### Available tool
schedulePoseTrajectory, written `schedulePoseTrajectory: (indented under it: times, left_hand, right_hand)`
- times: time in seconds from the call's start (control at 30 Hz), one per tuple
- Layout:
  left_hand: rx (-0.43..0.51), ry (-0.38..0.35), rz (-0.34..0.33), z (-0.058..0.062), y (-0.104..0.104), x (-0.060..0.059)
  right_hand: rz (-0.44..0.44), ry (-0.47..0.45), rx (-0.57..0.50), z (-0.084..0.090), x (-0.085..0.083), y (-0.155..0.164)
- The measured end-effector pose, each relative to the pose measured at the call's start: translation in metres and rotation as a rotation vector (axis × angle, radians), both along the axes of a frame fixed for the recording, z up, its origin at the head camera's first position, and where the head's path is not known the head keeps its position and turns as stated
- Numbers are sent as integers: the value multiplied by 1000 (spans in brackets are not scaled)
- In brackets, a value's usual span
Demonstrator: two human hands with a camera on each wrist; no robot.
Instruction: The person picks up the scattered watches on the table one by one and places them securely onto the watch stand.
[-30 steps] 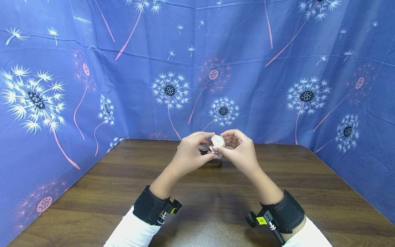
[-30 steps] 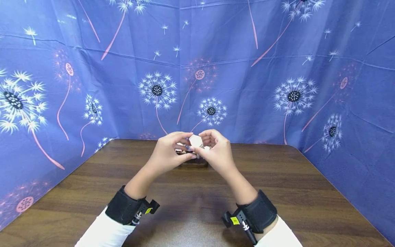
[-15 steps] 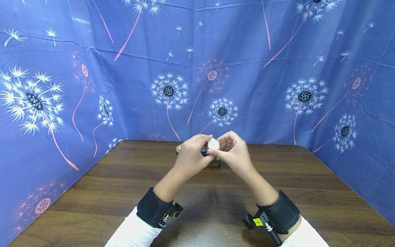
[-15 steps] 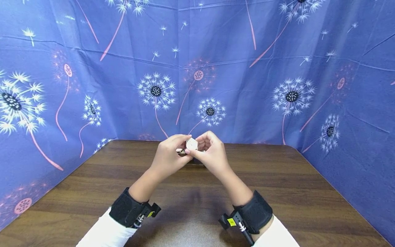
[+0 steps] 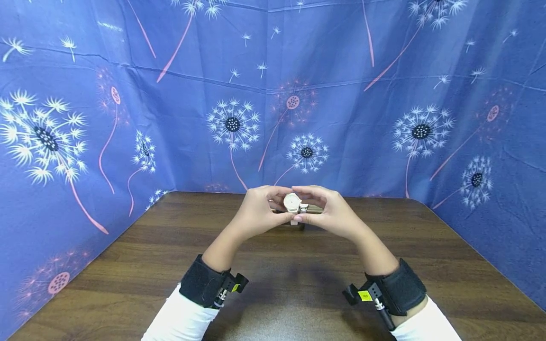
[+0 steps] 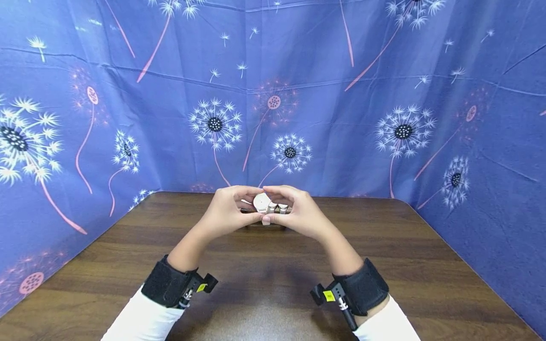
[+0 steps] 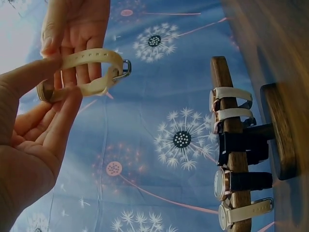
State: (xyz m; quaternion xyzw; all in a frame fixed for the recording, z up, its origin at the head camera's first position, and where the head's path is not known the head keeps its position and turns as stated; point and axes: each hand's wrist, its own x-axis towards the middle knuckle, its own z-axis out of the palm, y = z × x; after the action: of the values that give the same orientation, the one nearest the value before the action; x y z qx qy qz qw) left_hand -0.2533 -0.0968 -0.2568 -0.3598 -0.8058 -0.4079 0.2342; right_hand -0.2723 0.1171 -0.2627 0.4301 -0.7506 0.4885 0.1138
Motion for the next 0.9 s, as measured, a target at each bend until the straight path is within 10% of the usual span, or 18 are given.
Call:
schedulePoseTrajectory:
  times: [0.63,0.9]
  left_hand:
    - [-33,-137,-122,-1,-2,-2]
    - [-38,-58,-82,-1,-4,-5]
  right_hand:
    - [-48,23,-2,0,0,0]
    - [-23,-20,-28,-2,1,-4]
